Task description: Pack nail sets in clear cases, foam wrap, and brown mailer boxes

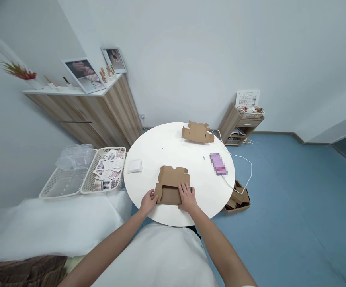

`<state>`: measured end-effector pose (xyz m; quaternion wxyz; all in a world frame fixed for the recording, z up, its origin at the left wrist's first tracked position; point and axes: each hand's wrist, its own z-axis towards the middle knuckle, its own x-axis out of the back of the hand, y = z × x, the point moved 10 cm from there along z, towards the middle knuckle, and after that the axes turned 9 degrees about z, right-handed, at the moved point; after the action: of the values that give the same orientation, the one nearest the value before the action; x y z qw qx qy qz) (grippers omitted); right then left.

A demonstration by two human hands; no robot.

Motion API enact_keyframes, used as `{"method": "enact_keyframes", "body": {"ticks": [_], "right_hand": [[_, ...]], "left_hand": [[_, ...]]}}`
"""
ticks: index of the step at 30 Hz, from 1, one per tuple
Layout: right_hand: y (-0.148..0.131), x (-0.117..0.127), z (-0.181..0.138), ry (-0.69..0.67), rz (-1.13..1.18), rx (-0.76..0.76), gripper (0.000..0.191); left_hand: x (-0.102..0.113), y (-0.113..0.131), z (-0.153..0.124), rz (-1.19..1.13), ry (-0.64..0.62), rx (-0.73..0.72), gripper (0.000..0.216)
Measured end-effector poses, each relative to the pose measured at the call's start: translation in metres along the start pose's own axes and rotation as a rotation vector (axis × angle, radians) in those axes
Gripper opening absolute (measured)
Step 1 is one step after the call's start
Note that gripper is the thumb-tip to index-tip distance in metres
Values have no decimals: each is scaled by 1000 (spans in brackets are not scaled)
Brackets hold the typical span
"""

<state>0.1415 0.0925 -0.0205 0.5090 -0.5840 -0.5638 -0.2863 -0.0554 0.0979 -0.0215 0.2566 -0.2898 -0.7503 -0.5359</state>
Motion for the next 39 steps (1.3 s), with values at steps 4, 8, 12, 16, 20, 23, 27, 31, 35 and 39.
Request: {"method": "enact_keyframes", "body": {"ticks": [4, 8, 12, 16, 20, 23, 27, 31, 35, 39], "right_hand": [[-1, -4, -1, -49, -21, 25, 115], [-3, -5, -4, -96, -55, 72, 123], [-3, -1, -6, -100, -60, 78, 118], [-3, 0, -5, -101, -43, 78, 114], [-2, -2, -2, -111, -37, 71, 115], [-3, -1, -1, -109, -31, 64, 117], [-3, 1, -1, -101, -29, 65, 119], [-5, 1, -2, -102, -32, 78, 118], [-12, -1, -3, -114, -24, 117, 118], [-11, 0, -2, -115, -13, 105, 119]], "left_hand": [[-10, 9, 4, 109, -106, -27, 30], [-12, 13, 7, 281, -159, -1, 28], [-15, 17, 6, 370, -192, 3, 29], [-18, 19, 3, 395, -212, 3, 31], [-21, 18, -2, 388, -222, 4, 32], [-23, 21, -5, 378, -219, -14, 32], [-24, 22, -8, 393, -209, -19, 32], [-27, 22, -9, 388, -220, -25, 32], [-32, 19, -10, 363, -222, -7, 33], [-39, 17, -13, 367, -241, 1, 34]]}}
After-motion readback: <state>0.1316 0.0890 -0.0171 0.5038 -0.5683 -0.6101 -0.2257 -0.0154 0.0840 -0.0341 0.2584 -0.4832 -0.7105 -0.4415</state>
